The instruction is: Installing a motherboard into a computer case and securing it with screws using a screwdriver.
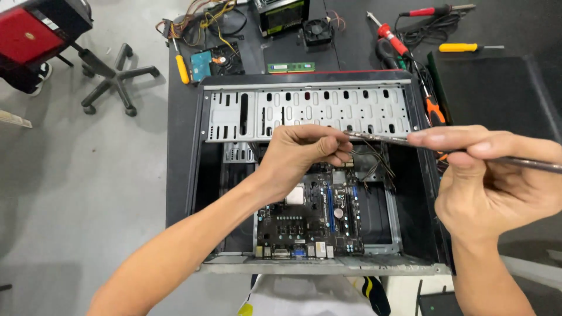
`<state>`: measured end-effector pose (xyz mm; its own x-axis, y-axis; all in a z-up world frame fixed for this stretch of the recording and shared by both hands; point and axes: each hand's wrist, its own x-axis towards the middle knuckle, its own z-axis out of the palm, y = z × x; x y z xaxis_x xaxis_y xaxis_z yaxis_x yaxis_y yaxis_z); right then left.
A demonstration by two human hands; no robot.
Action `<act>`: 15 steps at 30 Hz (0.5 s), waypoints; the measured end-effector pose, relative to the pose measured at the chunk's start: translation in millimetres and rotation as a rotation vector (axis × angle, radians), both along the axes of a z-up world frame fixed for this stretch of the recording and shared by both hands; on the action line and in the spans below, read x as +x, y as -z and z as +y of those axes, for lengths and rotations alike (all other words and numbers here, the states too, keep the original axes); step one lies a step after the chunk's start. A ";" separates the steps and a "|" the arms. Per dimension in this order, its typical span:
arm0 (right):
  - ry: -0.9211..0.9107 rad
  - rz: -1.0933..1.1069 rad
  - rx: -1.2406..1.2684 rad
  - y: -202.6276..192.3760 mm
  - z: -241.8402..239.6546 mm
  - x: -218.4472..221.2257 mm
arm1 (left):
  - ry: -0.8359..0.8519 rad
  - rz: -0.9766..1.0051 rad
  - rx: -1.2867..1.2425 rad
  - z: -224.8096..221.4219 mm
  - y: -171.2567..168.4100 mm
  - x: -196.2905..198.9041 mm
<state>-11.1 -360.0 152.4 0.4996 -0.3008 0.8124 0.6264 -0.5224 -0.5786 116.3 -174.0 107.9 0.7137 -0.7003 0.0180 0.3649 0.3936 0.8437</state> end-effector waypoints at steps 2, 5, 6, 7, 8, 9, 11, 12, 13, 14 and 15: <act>-0.045 0.004 -0.012 -2.9 0.0 2.6 | -0.006 -0.007 0.009 -0.7 1.6 0.0; -0.079 0.022 -0.025 -7.1 4.4 4.3 | -0.011 -0.037 0.024 -1.0 -1.2 2.0; -0.072 0.041 -0.021 -7.6 7.4 3.2 | -0.013 -0.054 0.035 0.1 -1.9 1.2; -0.073 0.043 -0.020 -6.9 8.2 2.8 | -0.015 -0.051 0.036 1.0 -1.3 -0.8; -0.078 0.035 -0.035 -7.9 8.1 3.3 | -0.021 -0.057 0.028 0.5 -2.4 -0.9; -0.082 0.027 -0.051 -9.5 8.4 3.5 | -0.028 -0.063 0.020 0.4 -4.2 -1.4; -0.077 0.033 -0.053 -12.5 10.4 -0.1 | -0.032 -0.072 0.036 0.8 -4.5 -2.4; -0.073 0.041 -0.049 -14.5 11.9 -0.1 | -0.038 -0.079 0.058 1.8 -6.1 -1.1; -0.075 0.025 -0.055 -14.7 14.8 -0.8 | -0.041 -0.094 0.053 3.1 -9.7 -1.4; -0.056 0.040 -0.033 -15.4 16.6 -1.5 | -0.037 -0.115 0.083 3.0 -13.3 -1.4; -0.036 0.054 -0.011 -16.5 18.4 -2.1 | -0.032 -0.135 0.113 2.9 -17.4 -1.5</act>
